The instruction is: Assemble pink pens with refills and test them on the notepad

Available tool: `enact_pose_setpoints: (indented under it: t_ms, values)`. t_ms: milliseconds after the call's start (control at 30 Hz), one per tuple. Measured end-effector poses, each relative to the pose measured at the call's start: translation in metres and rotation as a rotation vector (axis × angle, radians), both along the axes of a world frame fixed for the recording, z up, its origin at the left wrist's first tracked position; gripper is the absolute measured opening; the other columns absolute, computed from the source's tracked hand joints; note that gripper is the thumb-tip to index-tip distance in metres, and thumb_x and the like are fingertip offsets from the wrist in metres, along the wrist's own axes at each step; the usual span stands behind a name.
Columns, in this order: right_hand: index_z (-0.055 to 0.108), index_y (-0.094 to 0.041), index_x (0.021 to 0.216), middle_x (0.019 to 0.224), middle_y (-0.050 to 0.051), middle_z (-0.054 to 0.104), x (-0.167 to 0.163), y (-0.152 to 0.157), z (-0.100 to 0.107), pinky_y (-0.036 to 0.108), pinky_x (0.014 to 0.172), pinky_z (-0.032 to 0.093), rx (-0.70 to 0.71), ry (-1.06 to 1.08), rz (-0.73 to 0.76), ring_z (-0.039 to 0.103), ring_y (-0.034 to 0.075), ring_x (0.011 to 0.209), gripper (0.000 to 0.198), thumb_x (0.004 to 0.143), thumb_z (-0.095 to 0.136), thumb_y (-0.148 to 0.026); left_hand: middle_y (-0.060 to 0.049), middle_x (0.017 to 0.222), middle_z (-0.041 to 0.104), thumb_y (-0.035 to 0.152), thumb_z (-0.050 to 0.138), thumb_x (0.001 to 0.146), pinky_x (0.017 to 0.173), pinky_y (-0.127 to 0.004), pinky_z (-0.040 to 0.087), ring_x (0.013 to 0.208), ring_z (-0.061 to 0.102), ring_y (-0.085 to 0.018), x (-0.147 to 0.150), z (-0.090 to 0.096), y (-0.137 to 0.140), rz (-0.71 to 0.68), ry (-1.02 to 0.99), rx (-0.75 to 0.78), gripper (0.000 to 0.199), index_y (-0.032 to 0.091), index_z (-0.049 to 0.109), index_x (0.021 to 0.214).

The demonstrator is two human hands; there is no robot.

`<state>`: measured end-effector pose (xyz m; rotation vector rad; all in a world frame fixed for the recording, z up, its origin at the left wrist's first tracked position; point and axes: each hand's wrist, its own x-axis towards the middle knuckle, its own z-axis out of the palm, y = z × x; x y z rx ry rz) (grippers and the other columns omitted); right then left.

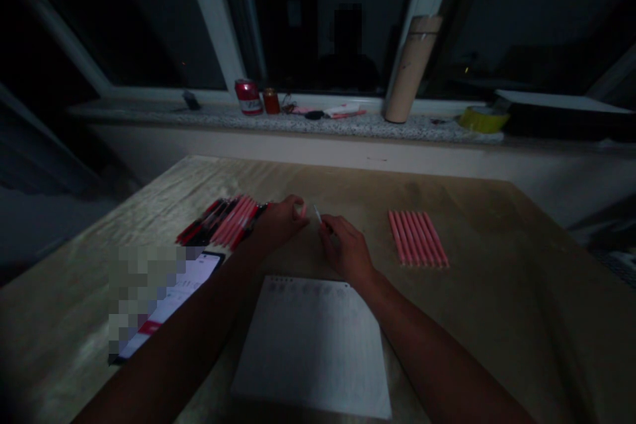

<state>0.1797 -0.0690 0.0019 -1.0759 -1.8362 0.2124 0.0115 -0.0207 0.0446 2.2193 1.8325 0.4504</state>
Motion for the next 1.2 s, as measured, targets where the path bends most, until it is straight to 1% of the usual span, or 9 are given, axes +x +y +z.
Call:
enact_pose_setpoints:
  t_ms: [167, 300, 533, 667, 800, 967, 1200]
  values:
    - [0.057, -0.018, 0.101, 0.083, 0.004, 0.061, 0.0, 0.0, -0.001, 0.025, 0.069, 0.045, -0.015, -0.012, -0.004, 0.056, 0.014, 0.072, 0.017, 0.087, 0.048, -0.022, -0.009, 0.093, 0.067, 0.036, 0.054, 0.078, 0.069, -0.029, 0.045, 0.088, 0.063, -0.022, -0.001, -0.007, 0.0, -0.009, 0.171, 0.006, 0.037, 0.02, 0.051, 0.111]
    - [0.057, -0.018, 0.1, 0.085, 0.005, 0.062, 0.0, 0.0, -0.002, 0.026, 0.07, 0.045, -0.029, -0.015, -0.008, 0.057, 0.014, 0.074, 0.017, 0.087, 0.048, -0.023, -0.011, 0.095, 0.066, 0.035, 0.053, 0.078, 0.07, -0.031, 0.045, 0.089, 0.063, -0.025, -0.002, -0.009, -0.001, -0.022, 0.23, -0.013, 0.038, 0.018, 0.051, 0.111]
    - [0.058, -0.019, 0.1, 0.086, 0.006, 0.064, 0.0, 0.0, 0.0, 0.028, 0.069, 0.047, -0.043, -0.022, -0.001, 0.058, 0.015, 0.074, 0.02, 0.088, 0.045, -0.027, -0.013, 0.093, 0.066, 0.032, 0.045, 0.082, 0.07, -0.034, 0.045, 0.087, 0.063, -0.026, -0.003, -0.012, -0.003, -0.039, 0.251, -0.008, 0.031, 0.016, 0.053, 0.107]
    - [0.058, -0.019, 0.1, 0.086, 0.006, 0.064, 0.0, 0.0, -0.001, 0.028, 0.07, 0.047, -0.044, -0.022, -0.01, 0.058, 0.016, 0.075, 0.019, 0.088, 0.045, -0.026, -0.014, 0.094, 0.065, 0.034, 0.046, 0.082, 0.071, -0.033, 0.045, 0.087, 0.063, -0.025, -0.002, -0.015, -0.002, -0.042, 0.267, -0.013, 0.033, 0.015, 0.053, 0.108]
    - [0.058, -0.019, 0.1, 0.086, 0.006, 0.064, 0.0, 0.001, -0.003, 0.027, 0.07, 0.046, -0.043, -0.025, -0.009, 0.058, 0.015, 0.075, 0.018, 0.087, 0.046, -0.025, -0.015, 0.094, 0.065, 0.036, 0.041, 0.084, 0.07, -0.034, 0.045, 0.087, 0.063, -0.027, -0.002, -0.018, 0.0, -0.045, 0.269, -0.012, 0.033, 0.015, 0.054, 0.107]
    - [0.058, -0.019, 0.101, 0.087, 0.006, 0.063, 0.001, 0.001, -0.003, 0.027, 0.07, 0.047, -0.044, -0.026, 0.002, 0.058, 0.015, 0.075, 0.019, 0.087, 0.046, -0.025, -0.014, 0.096, 0.065, 0.038, 0.043, 0.083, 0.072, -0.033, 0.045, 0.089, 0.062, -0.026, -0.002, -0.017, -0.001, -0.044, 0.275, -0.035, 0.035, 0.015, 0.053, 0.108]
    - [0.058, -0.019, 0.1, 0.087, 0.006, 0.064, 0.001, 0.0, -0.002, 0.028, 0.07, 0.047, -0.048, -0.02, -0.011, 0.058, 0.015, 0.074, 0.018, 0.086, 0.047, -0.025, -0.014, 0.096, 0.065, 0.04, 0.038, 0.086, 0.072, -0.034, 0.045, 0.088, 0.063, -0.026, -0.001, -0.016, -0.002, -0.022, 0.28, -0.029, 0.035, 0.016, 0.054, 0.107]
